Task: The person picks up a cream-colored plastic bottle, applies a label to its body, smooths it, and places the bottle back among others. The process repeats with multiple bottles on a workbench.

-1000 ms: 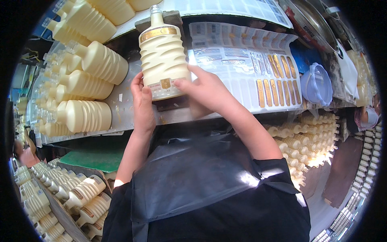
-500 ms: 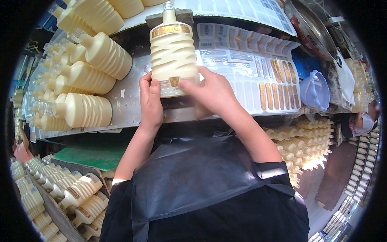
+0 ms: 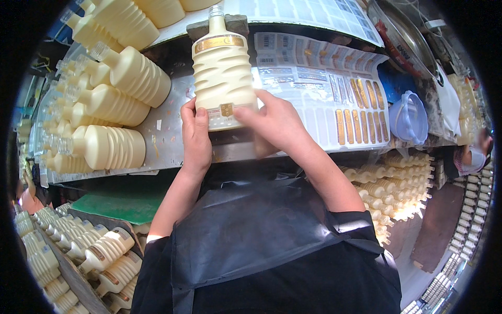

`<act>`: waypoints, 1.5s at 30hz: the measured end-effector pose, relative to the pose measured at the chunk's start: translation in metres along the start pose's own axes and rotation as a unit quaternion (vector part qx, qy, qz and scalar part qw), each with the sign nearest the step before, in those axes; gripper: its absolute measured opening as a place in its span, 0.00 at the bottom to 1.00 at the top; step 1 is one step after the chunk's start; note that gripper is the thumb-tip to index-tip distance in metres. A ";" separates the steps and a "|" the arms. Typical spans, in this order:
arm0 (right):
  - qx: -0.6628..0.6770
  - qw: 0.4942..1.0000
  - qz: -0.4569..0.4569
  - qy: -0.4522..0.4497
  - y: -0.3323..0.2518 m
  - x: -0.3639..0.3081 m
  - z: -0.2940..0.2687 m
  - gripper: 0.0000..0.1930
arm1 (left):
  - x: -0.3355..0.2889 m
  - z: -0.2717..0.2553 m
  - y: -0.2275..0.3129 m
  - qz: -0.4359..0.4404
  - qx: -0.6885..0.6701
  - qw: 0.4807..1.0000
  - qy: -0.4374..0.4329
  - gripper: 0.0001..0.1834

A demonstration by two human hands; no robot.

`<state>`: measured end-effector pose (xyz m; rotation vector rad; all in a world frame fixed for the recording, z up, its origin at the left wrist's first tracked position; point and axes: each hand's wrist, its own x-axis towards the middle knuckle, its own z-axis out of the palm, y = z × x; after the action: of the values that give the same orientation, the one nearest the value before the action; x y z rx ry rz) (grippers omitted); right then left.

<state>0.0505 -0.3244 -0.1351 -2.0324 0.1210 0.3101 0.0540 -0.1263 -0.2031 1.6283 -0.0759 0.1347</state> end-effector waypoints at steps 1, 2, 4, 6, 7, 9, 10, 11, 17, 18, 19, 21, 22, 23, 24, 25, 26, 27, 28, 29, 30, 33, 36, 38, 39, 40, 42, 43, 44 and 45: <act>-0.001 1.000 -0.004 0.003 0.001 0.000 0.000 0.35 | 0.000 0.000 0.001 0.000 -0.003 1.000 -0.001 0.30; 0.004 1.000 -0.008 0.002 0.003 0.001 0.000 0.35 | -0.001 0.000 0.002 -0.003 -0.007 1.000 -0.002 0.30; 0.017 1.000 -0.003 -0.008 0.007 0.003 -0.001 0.34 | -0.001 0.001 0.003 -0.009 -0.018 1.000 -0.004 0.30; 0.070 0.997 -0.006 -0.024 0.012 0.005 -0.002 0.33 | -0.001 0.001 0.004 -0.015 -0.032 0.999 -0.005 0.30; 0.112 0.993 -0.010 -0.032 0.014 0.006 -0.002 0.32 | -0.002 0.001 0.004 -0.019 -0.054 0.998 -0.006 0.30; 0.138 0.989 -0.005 -0.042 0.019 0.007 0.000 0.30 | -0.003 0.000 0.005 -0.028 -0.100 0.995 -0.008 0.30; 0.122 0.991 0.005 -0.045 0.020 0.007 0.001 0.30 | -0.003 0.001 0.005 -0.026 -0.092 0.995 -0.007 0.30; 0.106 0.993 0.015 -0.048 0.022 0.007 0.003 0.29 | -0.002 0.001 0.005 -0.025 -0.085 0.996 -0.006 0.30; 0.180 0.982 -0.038 -0.036 0.028 0.007 0.009 0.29 | -0.003 0.003 0.010 -0.030 -0.071 0.997 -0.013 0.31; 0.162 0.986 -0.031 -0.034 0.029 0.007 0.009 0.30 | -0.004 0.004 0.011 -0.031 -0.073 0.997 -0.014 0.32; 0.147 0.988 -0.025 -0.034 0.029 0.007 0.008 0.30 | -0.004 0.004 0.012 -0.036 -0.073 0.997 -0.014 0.32; 0.137 0.990 -0.023 -0.034 0.030 0.008 0.007 0.30 | -0.003 0.004 0.013 -0.042 -0.076 0.996 -0.013 0.33; 0.140 0.989 -0.027 -0.033 0.030 0.008 0.007 0.30 | -0.003 0.004 0.013 -0.042 -0.076 0.996 -0.013 0.33; 0.148 0.988 -0.031 -0.037 0.030 0.009 0.007 0.30 | -0.003 0.004 0.013 -0.043 -0.077 0.996 -0.013 0.33; 0.146 0.988 -0.030 -0.034 0.030 0.009 0.007 0.30 | -0.003 0.004 0.014 -0.044 -0.079 0.996 -0.013 0.33; 0.147 0.988 -0.031 -0.035 0.030 0.009 0.008 0.30 | -0.003 0.005 0.014 -0.042 -0.076 0.996 -0.013 0.33; 0.150 0.988 -0.028 -0.034 0.031 0.009 0.008 0.30 | -0.003 0.005 0.014 -0.041 -0.075 0.996 -0.013 0.33; 0.151 0.987 -0.033 -0.035 0.031 0.009 0.008 0.30 | -0.003 0.005 0.014 -0.043 -0.075 0.996 -0.011 0.33; 0.154 0.987 -0.034 -0.035 0.032 0.009 0.008 0.29 | -0.003 0.005 0.014 -0.041 -0.075 0.996 -0.012 0.33; 0.159 0.986 -0.033 -0.038 0.032 0.009 0.007 0.29 | -0.004 0.005 0.014 -0.042 -0.076 0.996 -0.011 0.33; 0.152 0.987 -0.036 -0.036 0.032 0.009 0.007 0.29 | -0.004 0.005 0.014 -0.043 -0.078 0.996 -0.011 0.33; 0.139 0.989 -0.039 -0.035 0.033 0.009 0.007 0.29 | -0.004 0.005 0.015 -0.044 -0.076 0.996 -0.011 0.33; 0.137 0.989 -0.046 -0.033 0.032 0.009 0.008 0.29 | -0.003 0.006 0.014 -0.044 -0.074 0.996 -0.005 0.33; 0.141 0.988 -0.052 -0.030 0.030 0.009 0.007 0.29 | -0.003 0.005 0.013 -0.038 -0.062 0.997 -0.007 0.31; 0.130 0.990 -0.043 -0.038 0.029 0.008 0.006 0.29 | -0.003 0.004 0.013 -0.036 -0.057 0.998 -0.008 0.30; 0.120 0.991 -0.035 -0.046 0.028 0.007 0.004 0.28 | -0.004 0.003 0.012 -0.042 -0.082 0.996 -0.019 0.30; 0.150 0.986 -0.012 -0.076 0.027 0.005 0.000 0.28 | -0.006 -0.002 0.011 -0.048 -0.135 0.989 -0.043 0.29; 0.190 0.977 0.002 -0.097 0.027 0.004 -0.002 0.27 | -0.006 -0.004 0.010 -0.057 -0.145 0.987 -0.043 0.29; 0.222 0.969 0.036 -0.097 0.027 0.003 -0.002 0.27 | -0.005 -0.007 0.009 -0.061 -0.158 0.984 -0.045 0.30; 0.218 0.971 0.001 -0.093 0.027 0.002 -0.002 0.26 | -0.005 -0.008 0.008 -0.073 -0.166 0.982 -0.044 0.30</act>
<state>0.0470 -0.3387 -0.1578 -1.5590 0.0671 0.4339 0.0472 -0.1187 -0.1955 1.3002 -0.0431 -0.0606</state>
